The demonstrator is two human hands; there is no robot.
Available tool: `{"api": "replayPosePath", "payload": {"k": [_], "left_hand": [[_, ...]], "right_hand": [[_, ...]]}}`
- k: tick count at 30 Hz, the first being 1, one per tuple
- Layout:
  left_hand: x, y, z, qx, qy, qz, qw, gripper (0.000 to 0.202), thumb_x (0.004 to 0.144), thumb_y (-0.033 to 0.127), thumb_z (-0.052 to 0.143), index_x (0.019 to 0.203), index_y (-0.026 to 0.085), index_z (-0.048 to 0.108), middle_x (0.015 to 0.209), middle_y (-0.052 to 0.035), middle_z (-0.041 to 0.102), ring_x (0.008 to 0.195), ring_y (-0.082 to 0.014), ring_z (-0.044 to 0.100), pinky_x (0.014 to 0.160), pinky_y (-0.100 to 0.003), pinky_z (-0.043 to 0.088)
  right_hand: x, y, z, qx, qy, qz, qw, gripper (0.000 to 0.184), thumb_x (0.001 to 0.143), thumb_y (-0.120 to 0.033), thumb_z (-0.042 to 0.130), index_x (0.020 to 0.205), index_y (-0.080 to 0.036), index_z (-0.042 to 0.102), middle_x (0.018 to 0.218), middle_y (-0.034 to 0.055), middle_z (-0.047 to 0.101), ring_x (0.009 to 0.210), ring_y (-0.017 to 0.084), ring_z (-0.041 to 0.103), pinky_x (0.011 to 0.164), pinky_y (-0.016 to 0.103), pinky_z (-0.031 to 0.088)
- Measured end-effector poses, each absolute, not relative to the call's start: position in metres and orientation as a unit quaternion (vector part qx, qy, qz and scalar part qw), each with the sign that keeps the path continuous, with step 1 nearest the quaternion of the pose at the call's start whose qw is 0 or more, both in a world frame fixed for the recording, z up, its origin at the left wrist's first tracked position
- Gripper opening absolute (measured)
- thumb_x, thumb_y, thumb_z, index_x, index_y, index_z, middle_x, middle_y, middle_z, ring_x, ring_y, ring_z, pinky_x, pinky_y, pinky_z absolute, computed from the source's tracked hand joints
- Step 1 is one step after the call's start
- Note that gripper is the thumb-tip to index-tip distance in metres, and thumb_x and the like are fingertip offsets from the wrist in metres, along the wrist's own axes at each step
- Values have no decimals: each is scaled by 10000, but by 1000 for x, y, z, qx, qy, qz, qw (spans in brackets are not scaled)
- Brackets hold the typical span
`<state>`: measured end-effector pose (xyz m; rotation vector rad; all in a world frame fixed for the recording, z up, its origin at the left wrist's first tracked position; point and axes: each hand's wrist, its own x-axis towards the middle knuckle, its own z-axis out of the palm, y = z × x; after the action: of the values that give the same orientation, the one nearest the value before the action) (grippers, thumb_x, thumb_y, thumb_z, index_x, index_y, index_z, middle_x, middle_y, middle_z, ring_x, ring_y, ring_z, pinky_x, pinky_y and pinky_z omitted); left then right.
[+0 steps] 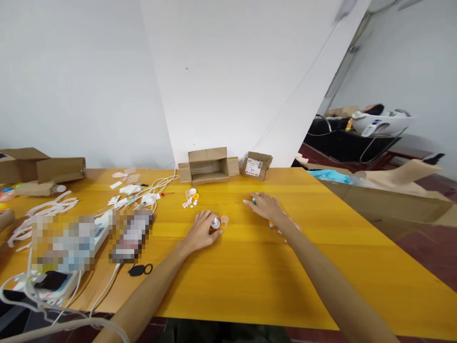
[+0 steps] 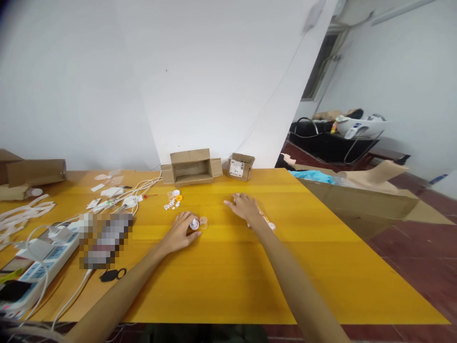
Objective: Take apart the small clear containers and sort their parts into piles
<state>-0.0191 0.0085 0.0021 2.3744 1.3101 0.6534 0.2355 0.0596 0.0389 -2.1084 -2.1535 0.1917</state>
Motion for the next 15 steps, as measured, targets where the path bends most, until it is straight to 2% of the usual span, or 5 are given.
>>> {"api": "replayPosePath", "payload": {"k": [3,6,11,15], "left_hand": [[-19,9,1,838,462,229,178,169,839,279,620,1000,264,574,1060,-40,603,1024,-261,531,932,-410,393],[-19,10,1,840,459,229,178,161,840,265,620,993,261,571,1063,-36,602,1029,-255,533,930,-405,393],[-19,9,2,841,455,232,176,143,845,252,613,982,257,572,1055,-37,602,1016,-251,534,931,-404,389],[-19,9,2,838,462,228,181,156,859,270,600,1014,265,583,1061,-39,605,1012,-255,529,934,-409,385]], "right_hand": [[239,64,40,-701,-697,97,117,378,968,-409,433,1240,-229,623,1173,124,706,1128,300,644,917,403,484],[244,67,42,-695,-689,104,179,317,946,-337,456,1185,-238,639,1130,92,718,1071,265,661,876,344,497],[255,68,45,-692,-672,91,245,319,922,-312,437,1165,-229,627,1106,93,713,1050,258,649,892,344,488],[272,63,51,-713,-654,76,244,385,914,-297,401,1244,-221,585,1106,100,723,1055,275,649,881,349,477]]}}
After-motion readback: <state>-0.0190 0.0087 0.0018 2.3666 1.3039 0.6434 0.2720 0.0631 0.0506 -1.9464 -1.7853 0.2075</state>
